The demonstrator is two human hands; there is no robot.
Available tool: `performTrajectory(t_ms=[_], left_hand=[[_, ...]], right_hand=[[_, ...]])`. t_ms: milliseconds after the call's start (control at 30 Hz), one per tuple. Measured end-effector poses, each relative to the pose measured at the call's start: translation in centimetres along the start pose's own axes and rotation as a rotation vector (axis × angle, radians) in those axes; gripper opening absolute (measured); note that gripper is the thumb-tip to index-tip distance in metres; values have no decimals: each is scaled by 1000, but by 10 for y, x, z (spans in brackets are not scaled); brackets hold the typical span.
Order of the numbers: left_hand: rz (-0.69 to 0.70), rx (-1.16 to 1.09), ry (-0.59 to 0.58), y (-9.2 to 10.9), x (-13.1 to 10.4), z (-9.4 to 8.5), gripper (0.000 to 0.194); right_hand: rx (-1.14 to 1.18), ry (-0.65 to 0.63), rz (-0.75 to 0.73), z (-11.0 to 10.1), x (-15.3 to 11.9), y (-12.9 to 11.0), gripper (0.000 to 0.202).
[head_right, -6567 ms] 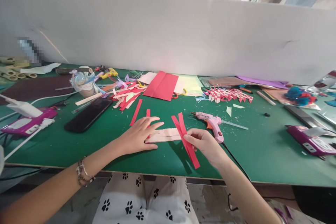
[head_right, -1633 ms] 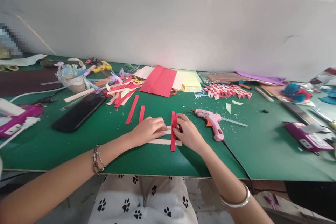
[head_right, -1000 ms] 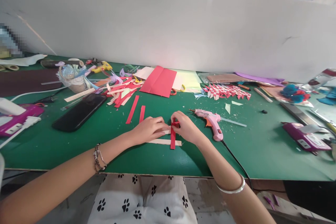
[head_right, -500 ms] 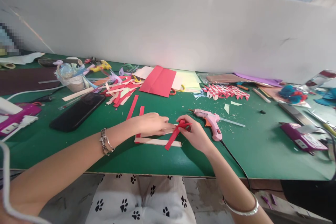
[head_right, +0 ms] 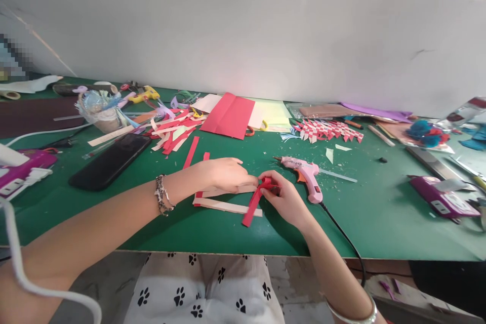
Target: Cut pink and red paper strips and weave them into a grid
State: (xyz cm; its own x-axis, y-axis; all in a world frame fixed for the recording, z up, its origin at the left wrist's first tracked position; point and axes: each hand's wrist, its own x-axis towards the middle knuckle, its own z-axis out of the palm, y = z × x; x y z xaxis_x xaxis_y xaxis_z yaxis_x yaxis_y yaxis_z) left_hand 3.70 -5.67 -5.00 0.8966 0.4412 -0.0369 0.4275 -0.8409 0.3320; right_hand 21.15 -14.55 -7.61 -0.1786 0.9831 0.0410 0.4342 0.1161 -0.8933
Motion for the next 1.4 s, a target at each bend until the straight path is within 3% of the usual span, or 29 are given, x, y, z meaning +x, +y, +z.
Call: performTrajectory(t_ms=[100, 200, 400, 600, 767, 1000, 1400], left_hand=[[82, 124, -205, 10, -5, -14, 10], [76, 189, -224, 16, -12, -19, 15], [-56, -95, -144, 15, -23, -3, 17], [-92, -385, 33, 8, -27, 16, 12], [-76, -421, 158, 3, -27, 25, 19], [20, -505, 202, -7, -28, 34, 25], [-28, -541, 236, -2, -30, 34, 28]], right_hand=[[-6, 6, 1, 0, 0, 0, 16], [-12, 10, -8, -1, 0, 1, 15], [-56, 12, -12, -3, -1, 3, 14], [-65, 35, -16, -4, -3, -1, 14], [-37, 37, -11, -5, -3, -3, 17], [-103, -6, -2, -8, 0, -3, 19], [-348, -51, -92, -4, 9, -3, 24]])
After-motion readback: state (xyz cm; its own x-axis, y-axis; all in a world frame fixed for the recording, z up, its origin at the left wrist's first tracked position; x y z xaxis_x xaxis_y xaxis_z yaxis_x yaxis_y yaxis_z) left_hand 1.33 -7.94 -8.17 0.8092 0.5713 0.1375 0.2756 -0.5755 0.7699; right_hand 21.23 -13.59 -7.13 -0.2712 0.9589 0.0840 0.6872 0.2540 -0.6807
